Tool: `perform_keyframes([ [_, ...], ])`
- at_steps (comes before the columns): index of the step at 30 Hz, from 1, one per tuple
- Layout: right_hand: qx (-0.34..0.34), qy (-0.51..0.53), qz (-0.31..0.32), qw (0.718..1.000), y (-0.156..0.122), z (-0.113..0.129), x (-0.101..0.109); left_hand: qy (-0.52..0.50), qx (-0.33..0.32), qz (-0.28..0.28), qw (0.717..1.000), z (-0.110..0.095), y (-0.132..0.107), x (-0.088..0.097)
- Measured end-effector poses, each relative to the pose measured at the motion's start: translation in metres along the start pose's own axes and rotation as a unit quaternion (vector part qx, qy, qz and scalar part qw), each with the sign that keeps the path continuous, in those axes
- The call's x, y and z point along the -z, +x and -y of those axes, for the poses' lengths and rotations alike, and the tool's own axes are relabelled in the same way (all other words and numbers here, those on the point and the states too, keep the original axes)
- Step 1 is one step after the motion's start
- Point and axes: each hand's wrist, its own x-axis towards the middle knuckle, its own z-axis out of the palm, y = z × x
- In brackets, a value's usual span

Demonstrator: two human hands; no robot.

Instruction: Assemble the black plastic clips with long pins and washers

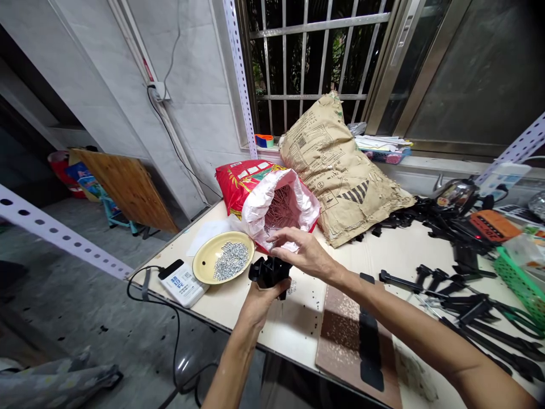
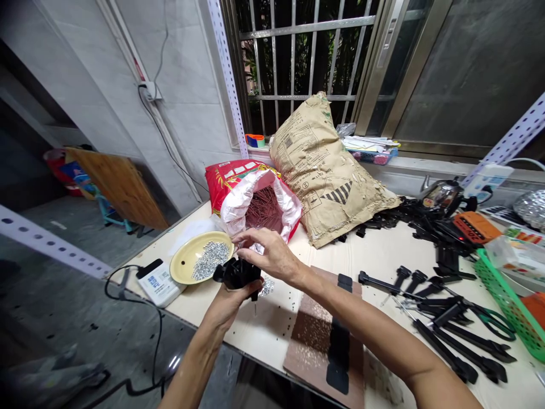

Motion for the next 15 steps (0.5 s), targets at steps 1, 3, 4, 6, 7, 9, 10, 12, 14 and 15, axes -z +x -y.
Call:
perform_keyframes([
  [1,0.005,-0.005,-0.007,1.0,0.003,-0.005,0.004,-0.002,-0.002,-0.008,1.0,-0.002,-0.002,0.0],
  [3,-0.018,-0.03,-0.048,0.998,0.012,-0.023,0.011,-0.01,-0.006,-0.025,1.0,-0.007,-0.009,0.001],
  [4,-0.047,-0.059,-0.066,0.995,0.017,-0.035,0.014,-0.013,-0.007,-0.036,0.999,-0.01,-0.012,0.002],
  [6,-0.13,-0.155,-0.052,0.978,0.027,-0.063,0.015,-0.002,-0.009,-0.055,0.998,-0.014,-0.016,0.006],
  [7,-0.173,-0.206,-0.023,0.963,0.032,-0.078,0.011,0.009,-0.01,-0.062,0.998,-0.015,-0.016,0.008],
  [9,-0.242,-0.275,0.039,0.93,0.04,-0.104,-0.001,0.032,-0.014,-0.069,0.997,-0.014,-0.011,0.011],
  [10,-0.264,-0.294,0.056,0.917,0.043,-0.115,-0.01,0.04,-0.013,-0.066,0.997,-0.012,-0.008,0.013],
  [12,-0.292,-0.313,0.066,0.901,0.049,-0.131,-0.027,0.05,0.002,-0.06,0.997,-0.006,-0.001,0.015],
  [14,-0.31,-0.326,0.076,0.89,0.055,-0.139,-0.039,0.047,0.021,-0.051,0.997,-0.002,0.003,0.016],
  [15,-0.31,-0.327,0.083,0.889,0.058,-0.141,-0.042,0.036,0.026,-0.052,0.998,-0.002,0.003,0.017],
])
